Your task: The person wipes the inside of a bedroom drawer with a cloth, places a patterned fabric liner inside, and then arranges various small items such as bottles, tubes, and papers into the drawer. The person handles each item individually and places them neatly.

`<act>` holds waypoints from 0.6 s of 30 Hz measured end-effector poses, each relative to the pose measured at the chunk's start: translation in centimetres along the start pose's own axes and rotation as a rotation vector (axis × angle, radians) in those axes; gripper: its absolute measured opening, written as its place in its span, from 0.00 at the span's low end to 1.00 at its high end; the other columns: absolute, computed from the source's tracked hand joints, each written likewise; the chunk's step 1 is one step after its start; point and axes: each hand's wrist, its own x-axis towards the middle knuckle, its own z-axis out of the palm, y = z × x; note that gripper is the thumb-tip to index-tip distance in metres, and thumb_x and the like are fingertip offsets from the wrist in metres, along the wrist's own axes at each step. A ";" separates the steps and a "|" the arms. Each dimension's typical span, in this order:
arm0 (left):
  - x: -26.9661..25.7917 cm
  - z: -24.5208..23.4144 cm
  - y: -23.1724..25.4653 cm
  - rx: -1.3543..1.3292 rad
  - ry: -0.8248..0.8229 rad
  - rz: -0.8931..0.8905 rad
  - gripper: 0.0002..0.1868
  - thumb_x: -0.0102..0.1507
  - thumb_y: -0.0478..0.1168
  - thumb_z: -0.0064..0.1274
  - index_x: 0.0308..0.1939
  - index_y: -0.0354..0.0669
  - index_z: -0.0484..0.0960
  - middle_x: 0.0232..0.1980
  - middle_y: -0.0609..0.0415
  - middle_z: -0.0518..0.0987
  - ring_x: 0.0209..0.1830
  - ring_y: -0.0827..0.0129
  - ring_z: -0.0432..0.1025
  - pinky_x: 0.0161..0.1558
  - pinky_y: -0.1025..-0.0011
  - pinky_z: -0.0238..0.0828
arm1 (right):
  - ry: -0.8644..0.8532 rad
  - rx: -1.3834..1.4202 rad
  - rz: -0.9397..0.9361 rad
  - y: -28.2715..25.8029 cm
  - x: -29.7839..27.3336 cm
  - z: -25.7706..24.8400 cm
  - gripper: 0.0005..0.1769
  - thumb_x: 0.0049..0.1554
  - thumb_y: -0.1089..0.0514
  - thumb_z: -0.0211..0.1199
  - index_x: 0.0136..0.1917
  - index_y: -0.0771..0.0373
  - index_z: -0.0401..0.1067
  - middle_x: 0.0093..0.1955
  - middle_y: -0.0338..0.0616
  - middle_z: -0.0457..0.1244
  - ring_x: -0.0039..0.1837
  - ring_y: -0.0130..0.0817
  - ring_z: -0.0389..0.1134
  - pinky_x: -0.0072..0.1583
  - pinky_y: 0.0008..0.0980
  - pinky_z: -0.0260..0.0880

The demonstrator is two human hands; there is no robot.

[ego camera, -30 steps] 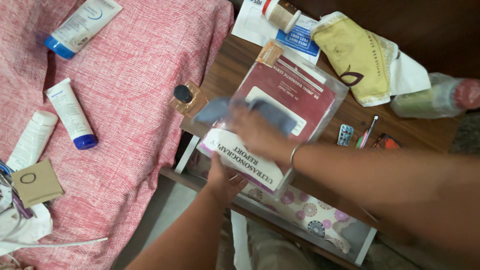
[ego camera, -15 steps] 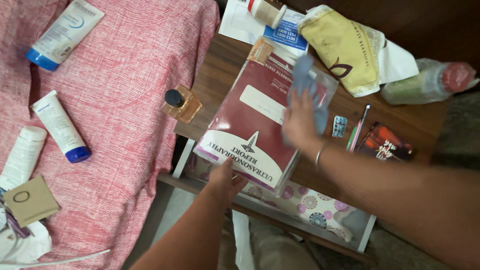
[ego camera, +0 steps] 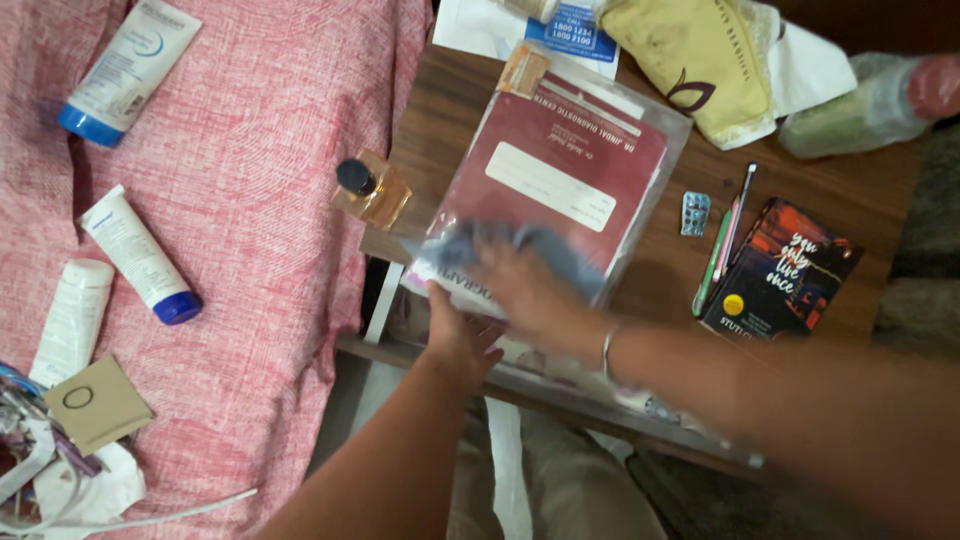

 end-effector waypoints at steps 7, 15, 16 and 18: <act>1.7 -0.3 -0.2 0.034 0.023 -0.008 0.45 0.62 0.75 0.36 0.71 0.47 0.66 0.71 0.48 0.68 0.68 0.55 0.65 0.73 0.46 0.47 | 0.264 -0.095 0.283 13.9 8.6 -2.6 0.25 0.65 0.66 0.47 0.75 0.64 0.64 0.78 0.70 0.52 0.79 0.66 0.52 0.79 0.53 0.49; 4.6 -1.4 -1.1 0.058 -0.097 -0.009 0.15 0.67 0.50 0.56 0.51 0.45 0.78 0.44 0.54 0.75 0.44 0.64 0.69 0.51 0.62 0.76 | 0.347 0.031 0.373 16.4 8.7 -2.8 0.32 0.58 0.70 0.49 0.75 0.63 0.64 0.78 0.67 0.52 0.80 0.63 0.52 0.80 0.48 0.48; 4.8 -1.5 -1.0 0.080 -0.079 -0.005 0.15 0.67 0.50 0.55 0.51 0.46 0.78 0.44 0.54 0.76 0.44 0.64 0.70 0.50 0.62 0.76 | 0.355 0.031 0.337 14.5 7.4 -1.9 0.30 0.61 0.70 0.48 0.76 0.63 0.64 0.79 0.66 0.52 0.81 0.62 0.51 0.80 0.47 0.48; 5.0 -1.4 -1.2 0.110 -0.041 0.004 0.14 0.68 0.50 0.51 0.50 0.47 0.79 0.43 0.55 0.78 0.44 0.64 0.73 0.49 0.64 0.77 | 0.382 0.000 0.270 10.0 4.1 0.0 0.30 0.59 0.71 0.49 0.74 0.64 0.65 0.80 0.67 0.50 0.81 0.63 0.49 0.80 0.48 0.46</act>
